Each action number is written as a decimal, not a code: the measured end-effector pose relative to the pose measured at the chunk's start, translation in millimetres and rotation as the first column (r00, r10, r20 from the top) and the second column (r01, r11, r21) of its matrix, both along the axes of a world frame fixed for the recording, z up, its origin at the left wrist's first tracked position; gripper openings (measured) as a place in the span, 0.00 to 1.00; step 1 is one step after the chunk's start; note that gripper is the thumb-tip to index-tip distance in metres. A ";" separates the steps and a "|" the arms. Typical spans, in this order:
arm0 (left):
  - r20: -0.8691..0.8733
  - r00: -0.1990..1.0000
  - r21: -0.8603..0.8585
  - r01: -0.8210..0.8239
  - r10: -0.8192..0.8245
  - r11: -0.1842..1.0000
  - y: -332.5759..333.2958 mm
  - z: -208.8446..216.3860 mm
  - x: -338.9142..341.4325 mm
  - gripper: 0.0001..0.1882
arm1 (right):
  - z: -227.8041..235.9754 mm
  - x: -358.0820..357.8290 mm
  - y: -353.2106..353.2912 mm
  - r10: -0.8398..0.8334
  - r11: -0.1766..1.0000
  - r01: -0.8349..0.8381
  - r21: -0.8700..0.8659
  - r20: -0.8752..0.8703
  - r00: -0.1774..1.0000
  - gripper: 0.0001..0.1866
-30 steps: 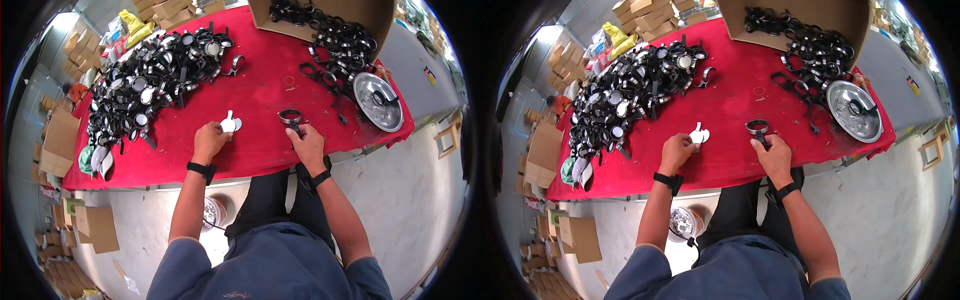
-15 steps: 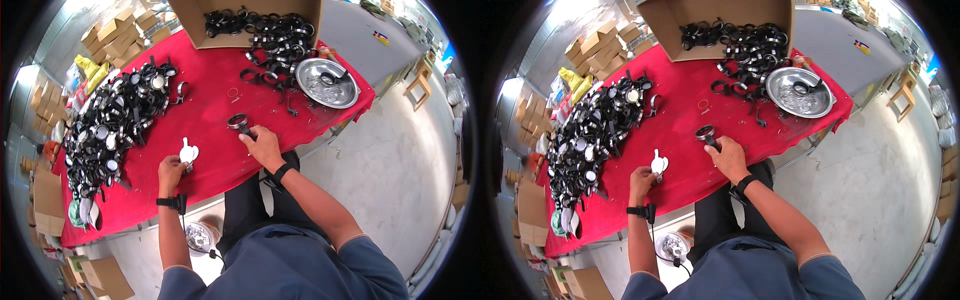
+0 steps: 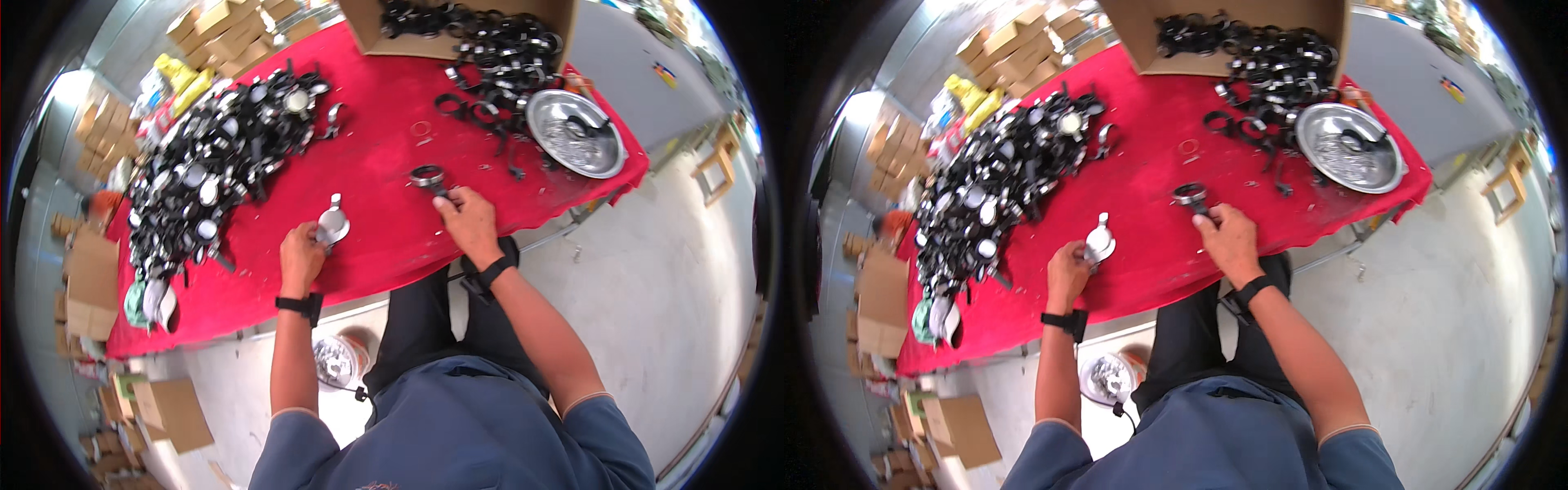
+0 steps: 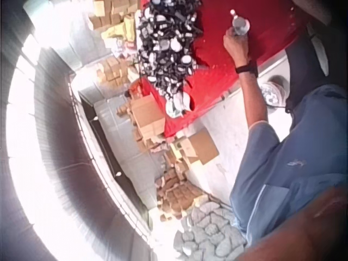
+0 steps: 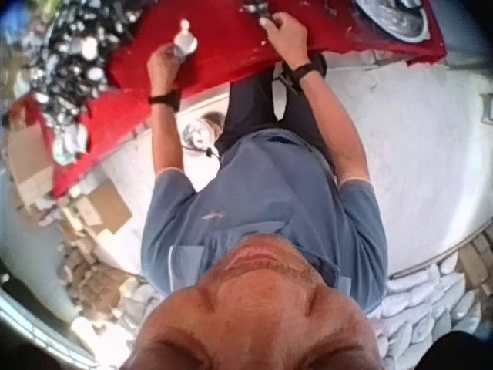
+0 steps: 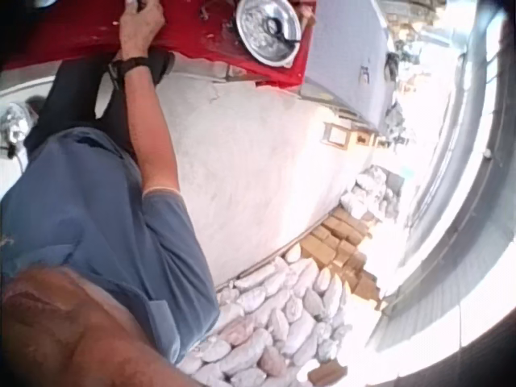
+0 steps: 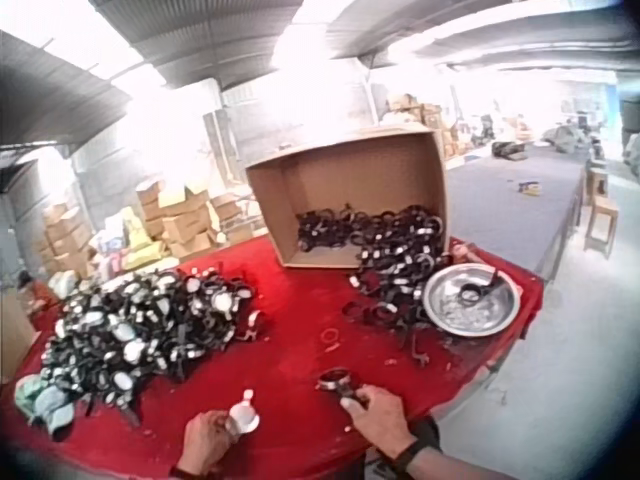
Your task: Assembling small plastic and metal components, including housings and reflective plates, at an assembly table.
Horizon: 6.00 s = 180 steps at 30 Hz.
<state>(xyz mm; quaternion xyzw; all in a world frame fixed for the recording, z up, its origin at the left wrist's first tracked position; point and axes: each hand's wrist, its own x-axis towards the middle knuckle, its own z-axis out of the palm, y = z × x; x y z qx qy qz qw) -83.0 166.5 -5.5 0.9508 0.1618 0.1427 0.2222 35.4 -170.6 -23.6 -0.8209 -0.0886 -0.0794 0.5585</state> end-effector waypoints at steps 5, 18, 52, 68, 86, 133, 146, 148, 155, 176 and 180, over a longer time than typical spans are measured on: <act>-0.029 0.990 -0.450 -0.139 0.141 0.882 18.3 -16.9 -7.5 0.25 | 3.9 -1.3 4.0 0.020 1.000 -0.020 0.001 -0.034 0.999 0.16; 0.129 0.981 -0.881 0.045 0.148 0.471 -4.1 36.0 -15.5 0.08 | -15.0 -0.3 -1.2 -0.028 0.967 0.072 0.245 -0.182 0.983 0.15; 0.187 0.930 -0.804 0.330 -0.317 0.495 -136.3 -14.4 125.7 0.35 | 26.1 -19.3 -72.5 0.248 0.525 0.205 0.826 -0.379 0.892 0.14; 0.303 0.941 -0.797 0.336 -0.150 0.502 -158.0 -32.3 122.7 0.40 | 35.3 23.1 22.8 -0.033 0.968 0.077 -0.238 0.183 0.983 0.10; 0.378 0.911 -0.678 0.392 -0.162 0.622 -157.6 -31.1 118.2 0.28 | 24.8 26.1 14.9 0.035 0.936 0.057 -0.349 0.252 0.967 0.11; 0.434 0.885 -0.829 0.465 -0.167 0.311 -154.9 89.5 42.8 0.16 | 107.5 -44.3 3.9 0.322 0.812 -0.244 0.530 -0.058 0.945 0.21; 0.391 0.892 -0.801 0.451 -0.226 0.394 -168.3 108.1 36.4 0.20 | 100.0 -43.1 -19.0 0.498 0.548 -0.175 0.818 -0.151 0.854 0.19; 0.537 0.803 -0.742 0.595 -0.257 0.307 -166.0 116.2 34.4 0.27 | 97.0 -42.4 -24.3 0.611 0.379 -0.091 0.921 -0.175 0.772 0.18; 0.525 0.677 -0.516 0.735 -0.516 0.440 -180.3 136.8 24.1 0.51 | 94.5 -48.7 -31.6 0.784 0.044 0.082 0.996 -0.085 0.616 0.20; 0.202 0.831 -0.296 0.557 -0.519 0.776 -197.5 174.0 9.8 0.42 | 69.9 -72.6 -23.2 0.840 -0.060 0.224 0.973 -0.072 0.538 0.23; 0.292 0.803 -0.102 0.566 -0.520 0.818 -175.8 142.2 26.5 0.40 | 69.2 -37.1 -24.1 0.667 0.290 0.083 0.953 -0.264 0.697 0.13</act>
